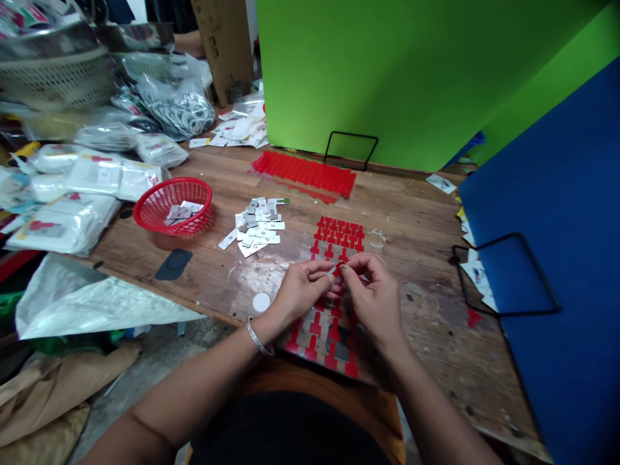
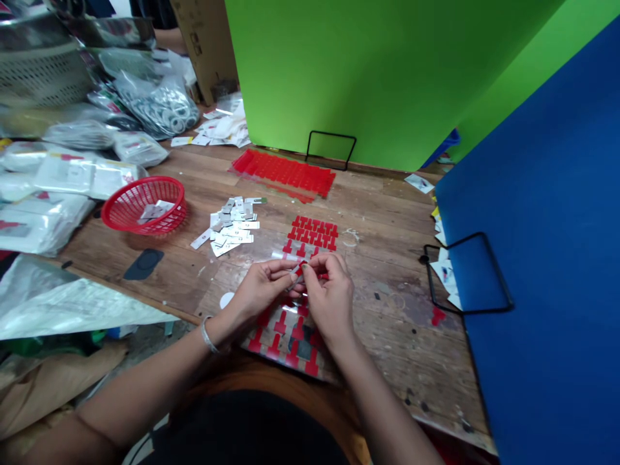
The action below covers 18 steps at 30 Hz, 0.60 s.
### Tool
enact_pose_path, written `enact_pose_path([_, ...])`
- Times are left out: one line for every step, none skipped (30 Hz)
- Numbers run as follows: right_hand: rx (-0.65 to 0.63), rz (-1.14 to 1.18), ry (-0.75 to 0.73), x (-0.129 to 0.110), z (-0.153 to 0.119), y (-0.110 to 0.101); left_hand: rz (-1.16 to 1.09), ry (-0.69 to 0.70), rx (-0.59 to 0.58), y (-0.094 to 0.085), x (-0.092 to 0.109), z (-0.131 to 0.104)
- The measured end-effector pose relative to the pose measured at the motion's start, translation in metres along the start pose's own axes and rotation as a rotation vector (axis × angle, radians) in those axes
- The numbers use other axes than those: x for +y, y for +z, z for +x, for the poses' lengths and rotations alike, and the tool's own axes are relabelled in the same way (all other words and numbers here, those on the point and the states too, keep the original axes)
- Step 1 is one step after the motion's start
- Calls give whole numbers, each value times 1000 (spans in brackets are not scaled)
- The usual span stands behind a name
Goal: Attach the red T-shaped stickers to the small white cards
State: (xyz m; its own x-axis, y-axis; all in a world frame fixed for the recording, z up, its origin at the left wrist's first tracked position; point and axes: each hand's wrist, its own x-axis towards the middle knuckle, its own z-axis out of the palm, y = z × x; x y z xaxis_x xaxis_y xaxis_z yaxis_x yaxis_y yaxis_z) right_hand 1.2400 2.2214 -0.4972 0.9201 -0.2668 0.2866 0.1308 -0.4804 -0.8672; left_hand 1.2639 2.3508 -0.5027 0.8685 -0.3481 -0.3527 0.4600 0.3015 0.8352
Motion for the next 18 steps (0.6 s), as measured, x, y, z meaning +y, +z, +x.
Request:
enact_pose_path([-7, 11, 20, 0, 0, 0, 2, -2, -3, 0, 0, 0])
enact_pose_path([-13, 21, 40, 1, 1, 0, 5, -3, -5, 1, 0, 0])
enact_pose_path([-18, 29, 57, 1, 1, 1, 8, -2, -7, 1, 1, 0])
enact_pose_path([-23, 37, 73, 2, 1, 1, 11, 0, -9, 1, 1, 0])
enact_pose_path([-27, 44, 87, 2, 1, 1, 15, 1, -12, 1, 1, 0])
enact_pose_path([-30, 51, 99, 2, 1, 2, 18, 2, -16, 1, 1, 0])
enact_pose_path([-31, 57, 110, 2, 2, 2, 19, 2, -18, 1, 0, 0])
enact_pose_path([-31, 66, 122, 2, 2, 2, 18, 2, -20, 1, 0, 0])
enact_pose_path([-31, 78, 138, 2, 2, 2, 16, 3, -20, 0, 0, 0])
enact_pose_path([-32, 92, 160, 2, 2, 2, 11, 3, -19, 0, -1, 0])
enact_pose_path([-33, 108, 184, 1, 2, 2, 6, 5, -17, 0, -2, 0])
enact_pose_path([-36, 128, 210, 0, 2, 2, 0, 9, -12, 0, -2, 0])
enact_pose_path([-39, 147, 232, -1, 2, 2, -5, 13, -8, 1, -3, -1])
enact_pose_path([-40, 164, 248, -1, 2, 2, -10, 19, -3, 1, -3, -1])
enact_pose_path([-38, 179, 258, -2, 2, 3, -14, 24, 2, 2, -3, -1])
enact_pose_path([-34, 195, 263, -3, 2, 3, -16, 28, 9, 2, -3, -2])
enact_pose_path([-28, 212, 268, -3, 2, 4, -18, 31, 16, 3, -3, -2])
enact_pose_path([-24, 233, 278, -3, 2, 4, -18, 34, 21, 4, -3, -2])
